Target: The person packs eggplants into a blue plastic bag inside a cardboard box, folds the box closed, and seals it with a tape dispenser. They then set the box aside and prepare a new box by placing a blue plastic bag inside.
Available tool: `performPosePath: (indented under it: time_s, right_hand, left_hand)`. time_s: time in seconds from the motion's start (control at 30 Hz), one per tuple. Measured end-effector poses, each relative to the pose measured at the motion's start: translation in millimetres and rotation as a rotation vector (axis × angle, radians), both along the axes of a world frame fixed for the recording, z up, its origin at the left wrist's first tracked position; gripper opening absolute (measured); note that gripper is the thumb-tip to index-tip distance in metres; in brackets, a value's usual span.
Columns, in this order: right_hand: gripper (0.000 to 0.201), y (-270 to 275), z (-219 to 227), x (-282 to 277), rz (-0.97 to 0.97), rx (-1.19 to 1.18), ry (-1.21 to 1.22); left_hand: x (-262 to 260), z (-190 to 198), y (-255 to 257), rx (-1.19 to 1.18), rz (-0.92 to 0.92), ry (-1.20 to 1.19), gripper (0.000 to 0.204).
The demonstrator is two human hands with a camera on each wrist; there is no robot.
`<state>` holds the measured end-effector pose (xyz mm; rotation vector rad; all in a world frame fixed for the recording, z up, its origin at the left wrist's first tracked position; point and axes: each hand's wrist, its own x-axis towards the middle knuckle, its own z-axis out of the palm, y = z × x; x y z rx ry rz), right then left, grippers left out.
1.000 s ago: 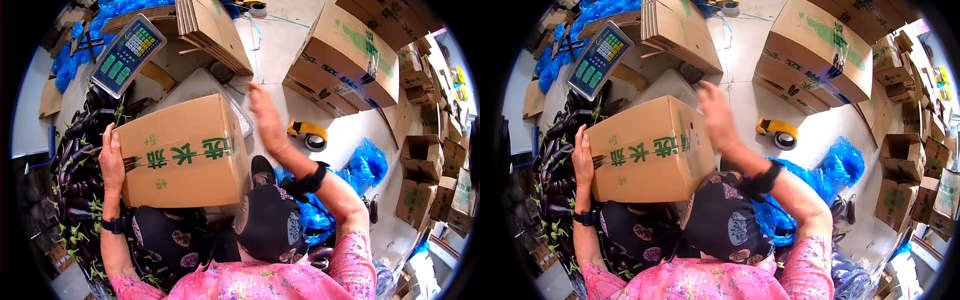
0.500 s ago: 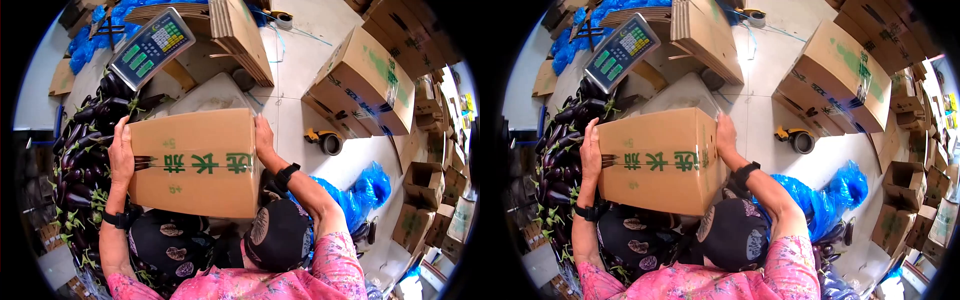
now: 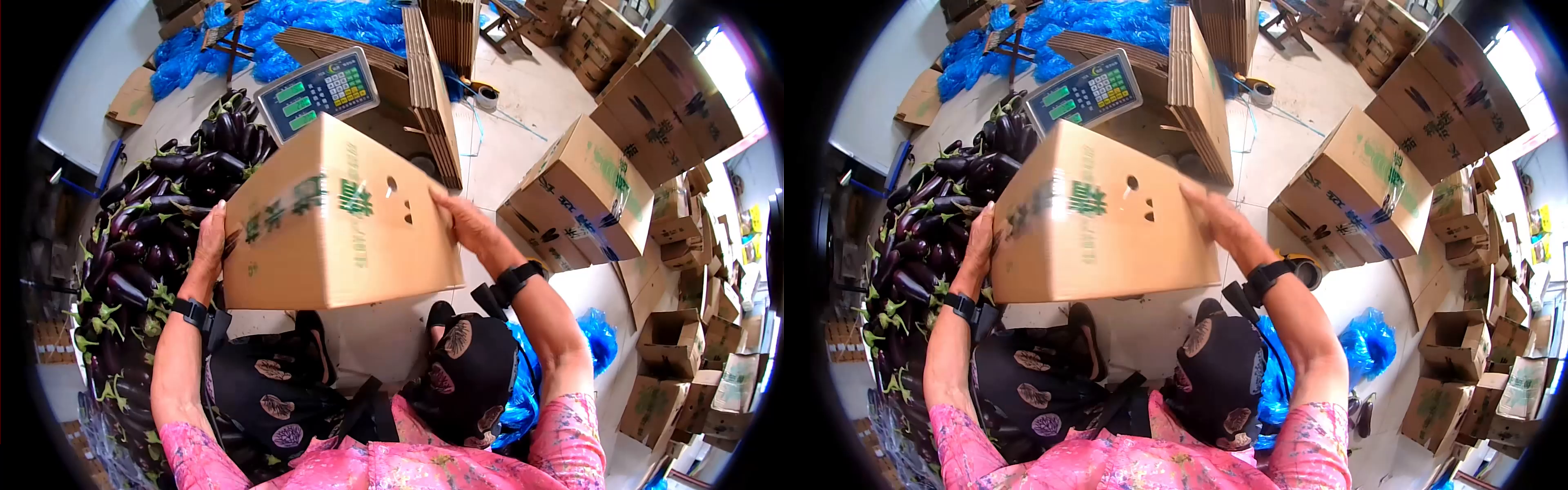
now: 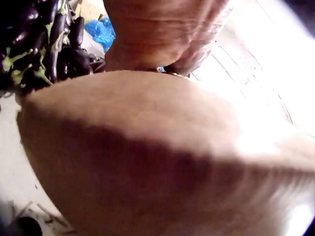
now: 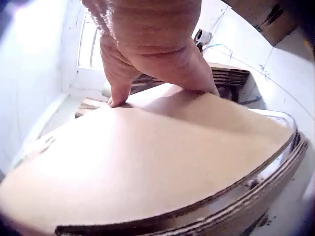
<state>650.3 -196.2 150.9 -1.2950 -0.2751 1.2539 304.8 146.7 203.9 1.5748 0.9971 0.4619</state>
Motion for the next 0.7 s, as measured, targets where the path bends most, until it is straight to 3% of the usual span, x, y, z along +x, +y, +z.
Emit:
performPosePath:
  time_s: [0.1, 0.17, 0.23, 0.3, 0.33, 0.43, 0.5, 0.6, 0.63, 0.67, 0.7]
  right_hand:
    - [0.042, -0.7, 72.2, 12.4, 0.018, 0.179, -0.083]
    - [0.034, -5.2, 157.9, -8.6, 0.01, 0.316, -0.135]
    - [0.036, -11.6, 221.1, -33.9, 0.112, 0.339, -0.303]
    - [0.028, -13.0, 260.3, -85.8, 0.192, 0.313, -0.453]
    - [0.025, -9.4, 259.8, -107.5, 0.289, 0.319, -0.677]
    - [0.02, 6.2, 231.8, -171.1, 0.578, 0.325, -1.34]
    - [0.02, 10.2, 179.0, -208.1, 0.654, 0.082, -1.562]
    - [0.016, 12.3, 116.0, -232.2, 0.723, 0.032, -1.564]
    - [0.013, 9.5, 110.0, -242.3, 0.723, 0.062, -1.515]
    - [0.018, 7.0, 108.2, -246.2, 0.841, 0.034, -1.508]
    - [0.021, 6.2, 112.4, -245.2, 0.771, 0.126, -1.488]
  left_hand:
    - [-5.1, 27.2, -21.0, -0.237, -0.026, -0.275, 0.046]
    - [-13.2, 19.4, 1.5, -0.049, -0.104, -0.116, 0.053]
    - [-25.8, 28.1, 7.6, 0.369, -0.293, 0.194, 0.061]
    - [-15.8, 69.6, -27.9, -0.019, -0.226, 0.134, 0.07]
    - [-15.4, 74.7, -29.6, -0.078, -0.298, 0.078, 0.08]
    - [-4.9, 89.3, -44.4, -0.067, -0.352, 0.052, 0.081]
    - [1.6, 84.9, -47.2, -0.104, -0.456, 0.045, 0.087]
    - [19.2, 71.5, -57.3, -0.128, -0.576, 0.169, 0.099]
    - [23.5, 71.2, -65.1, -0.127, -0.591, 0.215, 0.104]
    - [27.4, 69.1, -70.9, -0.094, -0.608, 0.261, 0.108]
    - [31.2, 67.5, -76.8, -0.078, -0.612, 0.274, 0.107]
